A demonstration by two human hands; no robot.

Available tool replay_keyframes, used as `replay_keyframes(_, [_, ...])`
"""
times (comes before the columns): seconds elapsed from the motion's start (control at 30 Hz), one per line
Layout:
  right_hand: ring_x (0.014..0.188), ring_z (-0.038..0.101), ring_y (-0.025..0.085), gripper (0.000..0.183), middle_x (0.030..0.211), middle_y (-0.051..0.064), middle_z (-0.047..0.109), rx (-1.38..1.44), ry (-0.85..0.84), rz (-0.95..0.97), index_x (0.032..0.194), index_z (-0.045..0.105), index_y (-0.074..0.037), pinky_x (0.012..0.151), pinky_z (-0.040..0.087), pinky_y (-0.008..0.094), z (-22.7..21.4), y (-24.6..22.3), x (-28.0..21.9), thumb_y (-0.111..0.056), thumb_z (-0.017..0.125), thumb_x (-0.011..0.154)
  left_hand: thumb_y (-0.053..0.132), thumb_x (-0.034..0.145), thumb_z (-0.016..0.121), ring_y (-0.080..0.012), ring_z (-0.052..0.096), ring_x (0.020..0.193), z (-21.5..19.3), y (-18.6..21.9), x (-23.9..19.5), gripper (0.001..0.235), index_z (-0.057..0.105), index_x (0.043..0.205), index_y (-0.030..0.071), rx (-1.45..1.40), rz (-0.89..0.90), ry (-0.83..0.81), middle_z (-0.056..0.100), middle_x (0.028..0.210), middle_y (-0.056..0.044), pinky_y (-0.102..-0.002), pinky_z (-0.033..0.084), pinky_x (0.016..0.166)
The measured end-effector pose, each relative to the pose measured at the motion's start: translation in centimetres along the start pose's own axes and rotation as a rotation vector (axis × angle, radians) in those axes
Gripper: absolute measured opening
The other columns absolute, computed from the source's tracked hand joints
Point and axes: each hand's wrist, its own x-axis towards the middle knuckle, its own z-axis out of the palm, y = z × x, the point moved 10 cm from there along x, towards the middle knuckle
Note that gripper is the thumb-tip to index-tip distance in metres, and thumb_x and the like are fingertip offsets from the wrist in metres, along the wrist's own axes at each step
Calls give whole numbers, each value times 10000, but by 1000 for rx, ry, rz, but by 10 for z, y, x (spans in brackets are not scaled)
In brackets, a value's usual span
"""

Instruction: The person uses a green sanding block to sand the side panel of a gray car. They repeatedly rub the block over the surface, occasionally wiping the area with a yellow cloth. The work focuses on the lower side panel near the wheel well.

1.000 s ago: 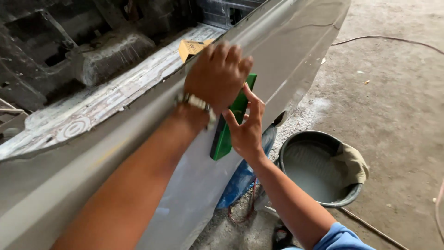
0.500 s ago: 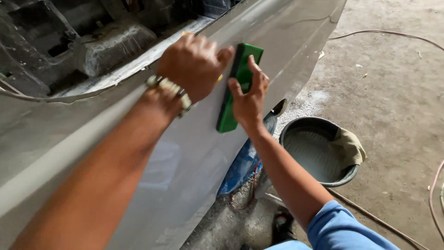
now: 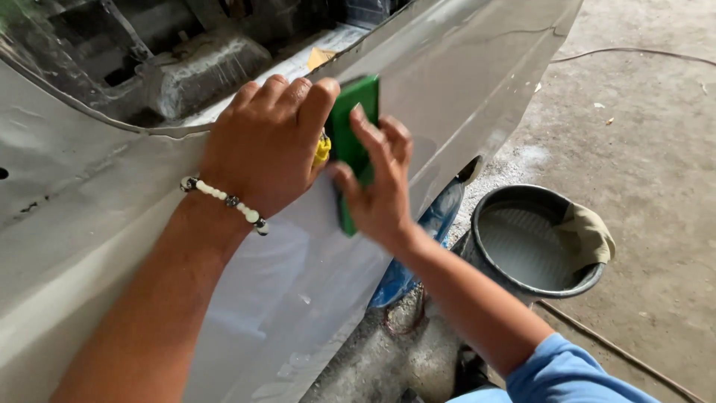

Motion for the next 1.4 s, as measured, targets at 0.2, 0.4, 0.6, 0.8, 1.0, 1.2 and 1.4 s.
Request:
replay_keyframes(0.2, [1379,454,358,700,1481,180,503,-30,22,242,1593,438,-152,1211,401,479,-15,45,23,-188,778,982,211,803,818,-349,640,1126,-8,-1,1,701,462,1370,6,-58,-6,55,660,1210,-174,-478,488,964])
replay_keyframes(0.4, [1392,443,336,711,1477,154,507,12,-26,79,1560,440,-145,1224,365,467,-12,33,27,-132,801,948,192,836,822,-338,631,1117,-7,-4,0,737,444,1444,14,-65,-81,22,656,1205,-167,-481,472,931])
replay_keyframes(0.6, [1393,442,350,735,1410,144,537,-26,-35,31,1542,445,-117,1247,347,469,-8,-14,5,-121,782,889,283,762,842,-353,617,1126,1,-3,6,803,440,1402,13,-74,-91,14,639,1189,-173,-493,461,909])
replay_keyframes(0.8, [1278,528,329,645,1337,165,513,36,41,296,1516,466,-107,1123,451,444,-13,83,14,-170,798,966,301,774,841,-342,608,1133,0,3,3,757,449,1371,49,-20,-66,-16,633,1190,-155,-488,459,941])
replay_keyframes(1.0, [1285,478,379,646,1360,206,483,-42,-11,10,1479,466,-115,1123,394,467,-14,-16,-15,-166,768,910,278,812,775,-298,609,1095,14,12,1,541,585,1282,87,35,-14,-72,645,1170,-112,-451,469,912])
replay_keyframes(1.2, [1281,524,342,636,1346,175,534,-65,96,369,1520,479,-108,1128,419,439,-26,117,3,-157,771,957,283,803,755,-303,599,1105,10,14,5,515,653,1265,82,82,-5,-51,639,1155,-116,-446,467,909])
replay_keyframes(1.4, [1297,452,436,705,1357,222,501,-15,-56,87,1452,469,-111,1115,362,515,-12,27,-31,-162,815,840,213,769,752,-266,574,1105,38,25,16,422,713,1183,141,52,61,-73,616,1142,-81,-444,451,925])
